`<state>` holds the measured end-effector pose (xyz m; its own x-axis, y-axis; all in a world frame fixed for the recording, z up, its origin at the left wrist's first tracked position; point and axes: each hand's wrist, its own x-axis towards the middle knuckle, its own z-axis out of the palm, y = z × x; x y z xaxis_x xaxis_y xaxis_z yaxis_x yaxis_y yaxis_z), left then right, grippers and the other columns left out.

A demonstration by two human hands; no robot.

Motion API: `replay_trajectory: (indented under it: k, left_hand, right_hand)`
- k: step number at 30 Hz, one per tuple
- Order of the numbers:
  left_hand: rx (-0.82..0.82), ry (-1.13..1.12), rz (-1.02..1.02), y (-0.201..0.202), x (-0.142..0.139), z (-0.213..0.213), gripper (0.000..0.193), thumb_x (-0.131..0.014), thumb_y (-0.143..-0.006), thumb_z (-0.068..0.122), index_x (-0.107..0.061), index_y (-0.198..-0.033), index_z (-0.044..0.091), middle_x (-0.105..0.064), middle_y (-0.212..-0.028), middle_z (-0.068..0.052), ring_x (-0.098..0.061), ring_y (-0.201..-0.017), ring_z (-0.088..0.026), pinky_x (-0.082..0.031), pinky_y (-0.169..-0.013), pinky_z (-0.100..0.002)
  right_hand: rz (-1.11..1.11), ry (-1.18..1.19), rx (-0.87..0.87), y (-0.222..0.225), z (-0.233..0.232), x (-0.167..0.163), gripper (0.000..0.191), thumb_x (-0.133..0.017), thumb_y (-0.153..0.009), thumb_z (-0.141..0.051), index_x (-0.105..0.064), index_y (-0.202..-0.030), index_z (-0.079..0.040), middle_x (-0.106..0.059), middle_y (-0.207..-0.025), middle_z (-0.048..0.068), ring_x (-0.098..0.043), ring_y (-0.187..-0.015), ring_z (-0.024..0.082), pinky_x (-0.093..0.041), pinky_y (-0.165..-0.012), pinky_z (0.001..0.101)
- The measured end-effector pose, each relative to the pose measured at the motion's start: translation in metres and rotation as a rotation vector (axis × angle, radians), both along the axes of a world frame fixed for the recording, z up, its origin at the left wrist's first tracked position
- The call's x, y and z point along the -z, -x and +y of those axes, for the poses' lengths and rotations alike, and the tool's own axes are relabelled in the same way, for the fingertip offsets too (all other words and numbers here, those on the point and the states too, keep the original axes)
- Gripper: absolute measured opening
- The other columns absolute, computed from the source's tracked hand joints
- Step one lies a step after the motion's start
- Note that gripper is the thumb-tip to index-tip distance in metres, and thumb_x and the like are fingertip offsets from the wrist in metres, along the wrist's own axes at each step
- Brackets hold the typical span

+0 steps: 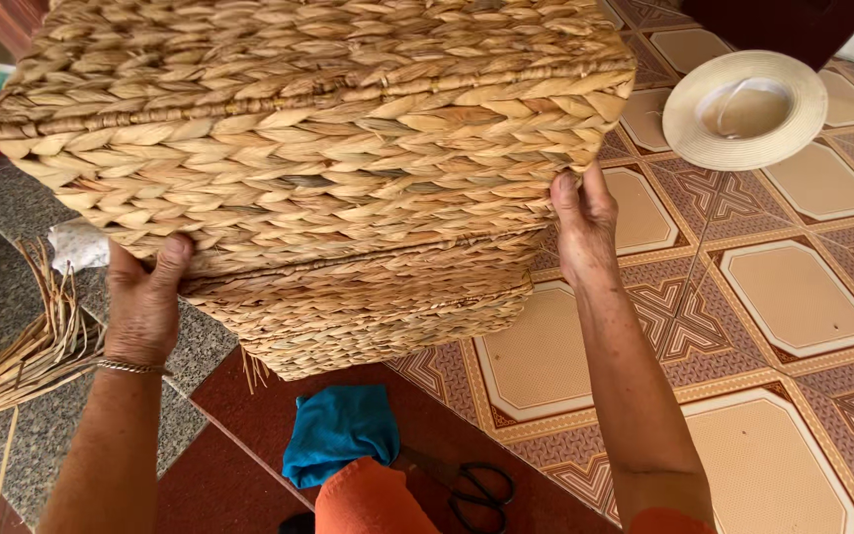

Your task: The person wipes a woven basket with a blue cloth, then uses scissors to trim excess straw from the basket's frame and interior. The basket is turned and adjusted during trimming.

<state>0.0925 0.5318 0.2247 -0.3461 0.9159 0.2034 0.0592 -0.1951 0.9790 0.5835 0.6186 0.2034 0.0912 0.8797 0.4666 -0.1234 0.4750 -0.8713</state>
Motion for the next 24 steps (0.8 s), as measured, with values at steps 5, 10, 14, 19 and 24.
replay_trajectory:
  k: [5,10,14,19,24]
  left_hand:
    - [0.188,-0.218,-0.105,-0.008,0.009,-0.004,0.090,-0.087,-0.095,0.029,-0.029,-0.161,0.006,-0.057,-0.145,-0.012,-0.058,-0.139,-0.027,-0.048,-0.123,-0.045]
    - [0.188,-0.185,0.014,-0.009,0.004,-0.003,0.083,-0.085,-0.088,0.010,-0.031,-0.151,0.009,-0.060,-0.140,-0.011,-0.065,-0.128,-0.026,-0.055,-0.106,-0.038]
    - [0.181,-0.132,0.005,-0.004,0.000,0.007,0.081,-0.087,-0.087,0.016,-0.033,-0.146,0.006,-0.062,-0.136,-0.014,-0.068,-0.126,-0.028,-0.057,-0.100,-0.038]
    - [0.185,-0.236,0.108,-0.001,0.015,0.016,0.090,-0.087,-0.088,0.026,-0.027,-0.153,0.008,-0.060,-0.142,-0.014,-0.068,-0.131,-0.029,-0.059,-0.103,-0.039]
    - [0.225,-0.297,-0.021,0.000,0.031,0.027,0.099,-0.094,-0.088,0.030,-0.025,-0.155,0.006,-0.060,-0.145,-0.017,-0.064,-0.139,-0.029,-0.055,-0.111,-0.039]
  right_hand:
    - [-0.050,0.016,-0.014,-0.011,0.013,0.025,0.070,-0.055,-0.110,-0.045,-0.027,-0.167,-0.017,-0.059,-0.148,-0.002,-0.055,-0.138,0.013,-0.043,-0.123,0.0390]
    - [-0.002,-0.047,0.041,-0.001,0.018,0.039,0.078,-0.055,-0.117,-0.045,-0.007,-0.174,-0.020,-0.051,-0.141,-0.003,-0.048,-0.126,0.011,-0.040,-0.119,0.0345]
    - [0.030,-0.128,0.080,0.018,0.011,0.032,0.076,-0.063,-0.116,-0.041,-0.017,-0.170,-0.014,-0.042,-0.101,-0.001,-0.040,-0.090,0.013,-0.038,-0.089,0.0307]
    - [-0.253,-0.389,0.558,0.055,-0.039,0.037,0.057,-0.061,-0.119,-0.020,-0.027,-0.165,-0.013,-0.044,-0.145,0.009,-0.043,-0.130,0.021,-0.041,-0.115,0.0313]
    - [-0.459,-0.263,-0.003,0.178,-0.140,0.130,0.047,-0.066,-0.089,0.004,-0.056,-0.134,-0.008,-0.062,-0.130,0.015,-0.058,-0.132,0.030,-0.044,-0.121,0.0446]
